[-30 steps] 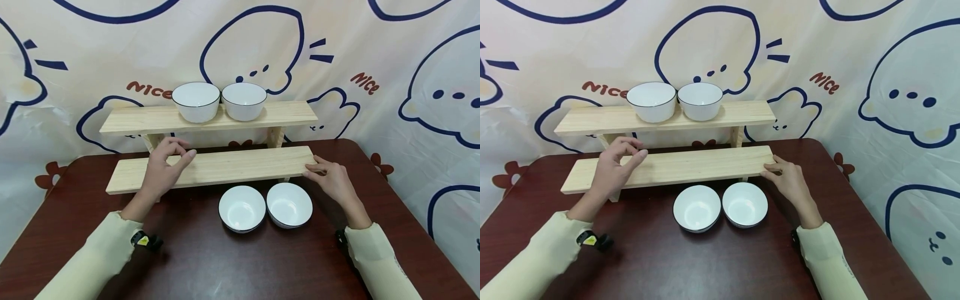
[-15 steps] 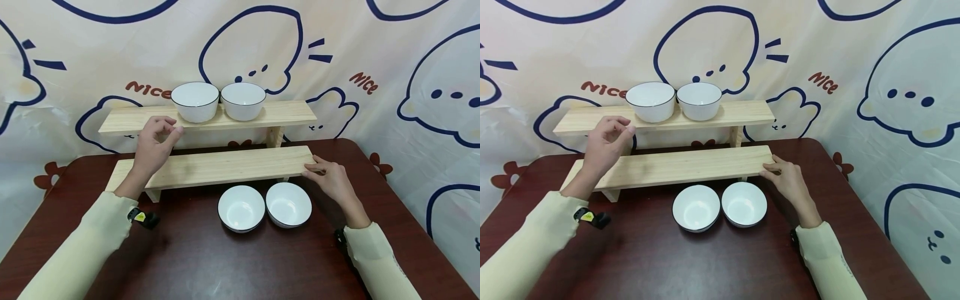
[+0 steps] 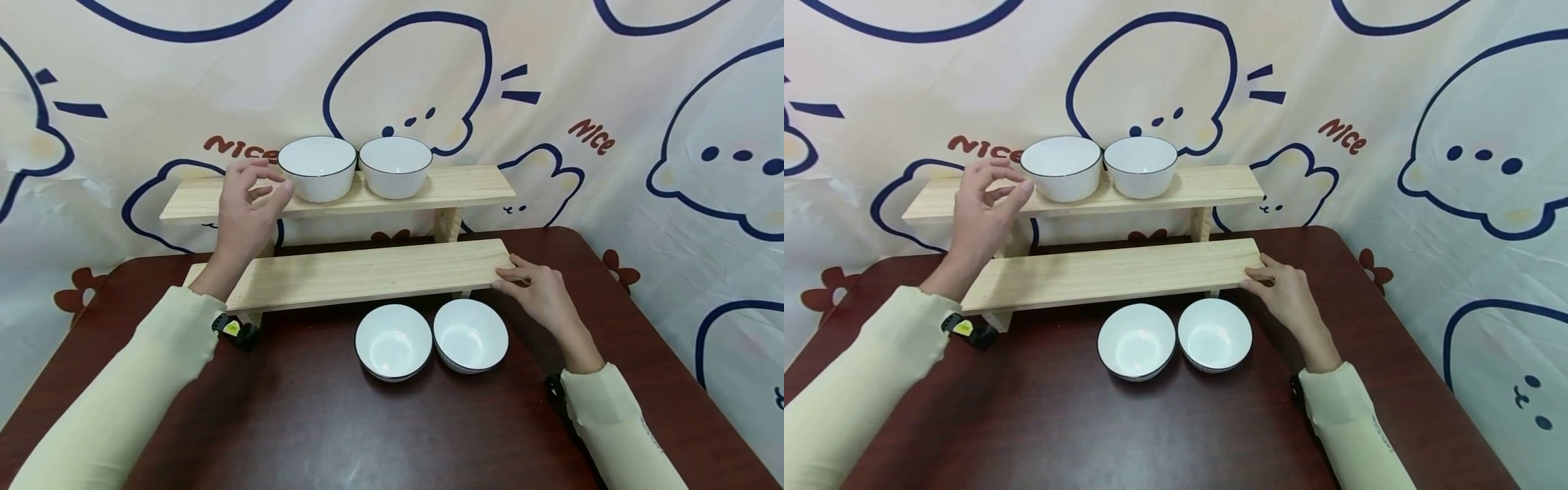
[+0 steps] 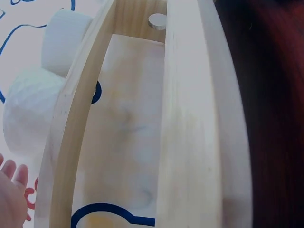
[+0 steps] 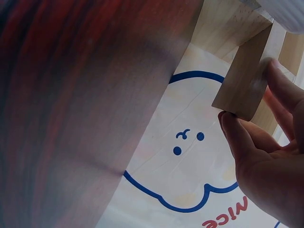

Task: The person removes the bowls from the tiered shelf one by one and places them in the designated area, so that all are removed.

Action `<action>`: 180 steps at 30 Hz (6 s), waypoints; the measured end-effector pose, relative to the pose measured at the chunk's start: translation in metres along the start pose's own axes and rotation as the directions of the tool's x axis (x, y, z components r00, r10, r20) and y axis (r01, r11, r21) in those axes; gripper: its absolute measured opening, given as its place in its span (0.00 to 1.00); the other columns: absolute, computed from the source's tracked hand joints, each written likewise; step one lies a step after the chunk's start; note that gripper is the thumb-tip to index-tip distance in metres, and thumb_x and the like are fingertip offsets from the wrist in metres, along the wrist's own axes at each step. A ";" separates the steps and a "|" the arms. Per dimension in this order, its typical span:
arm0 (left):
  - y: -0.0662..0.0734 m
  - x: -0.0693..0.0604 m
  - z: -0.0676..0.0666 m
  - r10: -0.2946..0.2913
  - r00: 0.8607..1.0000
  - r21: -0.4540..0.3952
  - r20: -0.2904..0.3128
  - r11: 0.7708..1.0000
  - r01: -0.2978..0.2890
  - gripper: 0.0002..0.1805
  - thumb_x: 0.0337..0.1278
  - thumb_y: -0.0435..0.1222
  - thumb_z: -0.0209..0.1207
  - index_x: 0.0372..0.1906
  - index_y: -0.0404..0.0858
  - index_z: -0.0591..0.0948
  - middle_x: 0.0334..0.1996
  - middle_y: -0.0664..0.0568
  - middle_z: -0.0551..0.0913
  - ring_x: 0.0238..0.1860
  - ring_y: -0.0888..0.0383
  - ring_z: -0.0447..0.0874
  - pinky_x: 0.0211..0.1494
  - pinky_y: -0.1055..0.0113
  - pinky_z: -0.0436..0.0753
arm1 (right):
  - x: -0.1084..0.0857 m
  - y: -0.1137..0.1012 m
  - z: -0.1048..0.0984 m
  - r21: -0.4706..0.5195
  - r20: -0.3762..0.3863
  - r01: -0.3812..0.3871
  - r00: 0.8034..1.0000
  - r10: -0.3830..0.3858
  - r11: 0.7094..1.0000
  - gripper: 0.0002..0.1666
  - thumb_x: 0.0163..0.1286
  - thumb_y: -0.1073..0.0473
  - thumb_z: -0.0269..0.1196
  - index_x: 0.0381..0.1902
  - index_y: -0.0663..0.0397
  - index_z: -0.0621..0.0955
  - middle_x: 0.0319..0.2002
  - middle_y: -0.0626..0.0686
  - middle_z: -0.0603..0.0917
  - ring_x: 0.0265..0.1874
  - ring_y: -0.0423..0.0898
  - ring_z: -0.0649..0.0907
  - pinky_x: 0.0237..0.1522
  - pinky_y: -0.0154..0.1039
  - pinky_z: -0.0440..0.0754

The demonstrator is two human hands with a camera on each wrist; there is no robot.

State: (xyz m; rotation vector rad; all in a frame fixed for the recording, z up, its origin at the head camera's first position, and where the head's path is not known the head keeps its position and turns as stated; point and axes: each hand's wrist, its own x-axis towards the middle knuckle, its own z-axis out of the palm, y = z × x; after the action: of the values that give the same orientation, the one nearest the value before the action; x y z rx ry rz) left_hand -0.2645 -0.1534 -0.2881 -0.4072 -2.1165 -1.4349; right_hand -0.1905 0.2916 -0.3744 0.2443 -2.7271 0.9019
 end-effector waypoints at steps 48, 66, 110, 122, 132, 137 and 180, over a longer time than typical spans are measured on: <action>0.009 0.034 0.028 -0.244 0.965 0.054 0.094 0.969 0.240 0.34 0.46 0.49 0.77 0.36 0.41 0.62 0.69 0.50 0.65 0.64 0.57 0.62 0.65 0.63 0.65 | 0.000 -0.001 0.000 0.009 0.000 -0.012 1.000 0.012 1.000 0.20 0.66 0.59 0.72 0.52 0.66 0.85 0.66 0.69 0.73 0.61 0.67 0.77 0.47 0.58 0.84; 0.006 0.025 0.020 -0.194 0.975 -0.033 0.107 0.979 0.199 0.30 0.47 0.42 0.78 0.36 0.39 0.64 0.77 0.51 0.62 0.74 0.55 0.61 0.73 0.63 0.64 | 0.001 -0.001 0.000 0.001 -0.006 0.005 1.000 -0.005 1.000 0.20 0.66 0.59 0.72 0.51 0.66 0.85 0.66 0.70 0.73 0.59 0.67 0.78 0.43 0.57 0.85; 0.020 -0.055 -0.014 -0.089 0.974 -0.177 0.207 0.976 0.127 0.29 0.39 0.24 0.79 0.33 0.30 0.65 0.74 0.47 0.65 0.66 0.42 0.71 0.54 0.72 0.79 | -0.001 0.000 0.001 0.012 -0.004 -0.010 1.000 0.010 1.000 0.20 0.66 0.60 0.72 0.52 0.66 0.85 0.65 0.70 0.73 0.61 0.67 0.77 0.45 0.58 0.84; 0.018 -0.079 -0.014 -0.043 0.965 -0.131 0.257 0.988 0.079 0.26 0.34 0.24 0.80 0.28 0.31 0.69 0.72 0.51 0.65 0.65 0.43 0.70 0.49 0.74 0.81 | 0.000 0.000 0.001 0.017 0.000 -0.016 1.000 0.016 1.000 0.20 0.66 0.60 0.72 0.52 0.66 0.85 0.66 0.70 0.73 0.62 0.67 0.76 0.47 0.58 0.84; 0.011 -0.091 -0.016 -0.066 0.956 -0.095 0.285 0.991 0.097 0.26 0.35 0.23 0.79 0.28 0.32 0.69 0.73 0.44 0.63 0.69 0.41 0.65 0.50 0.76 0.79 | 0.000 0.000 0.002 0.001 0.005 -0.017 1.000 0.017 1.000 0.20 0.66 0.59 0.72 0.52 0.66 0.85 0.66 0.69 0.73 0.62 0.67 0.75 0.46 0.58 0.84; 0.009 -0.097 -0.019 -0.082 0.951 -0.056 0.298 0.993 0.103 0.26 0.36 0.25 0.80 0.29 0.33 0.69 0.73 0.43 0.63 0.68 0.42 0.66 0.49 0.77 0.79 | 0.000 0.000 0.001 -0.002 0.003 -0.015 1.000 0.015 1.000 0.20 0.66 0.59 0.72 0.52 0.66 0.85 0.66 0.70 0.72 0.62 0.67 0.75 0.46 0.58 0.84; -0.025 -0.162 -0.041 -0.051 0.829 0.021 0.557 0.999 0.048 0.32 0.28 0.41 0.86 0.23 0.46 0.67 0.68 0.53 0.68 0.62 0.46 0.71 0.54 0.70 0.76 | 0.000 -0.003 0.002 -0.004 0.010 0.003 1.000 -0.003 1.000 0.20 0.66 0.62 0.72 0.52 0.69 0.84 0.65 0.73 0.72 0.62 0.71 0.73 0.48 0.61 0.82</action>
State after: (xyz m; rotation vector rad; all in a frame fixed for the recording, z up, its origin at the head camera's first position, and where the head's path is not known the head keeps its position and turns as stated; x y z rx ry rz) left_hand -0.1365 -0.1919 -0.3907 -0.8654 -2.5991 -1.4609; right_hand -0.1906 0.2884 -0.3741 0.2528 -2.7371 0.8966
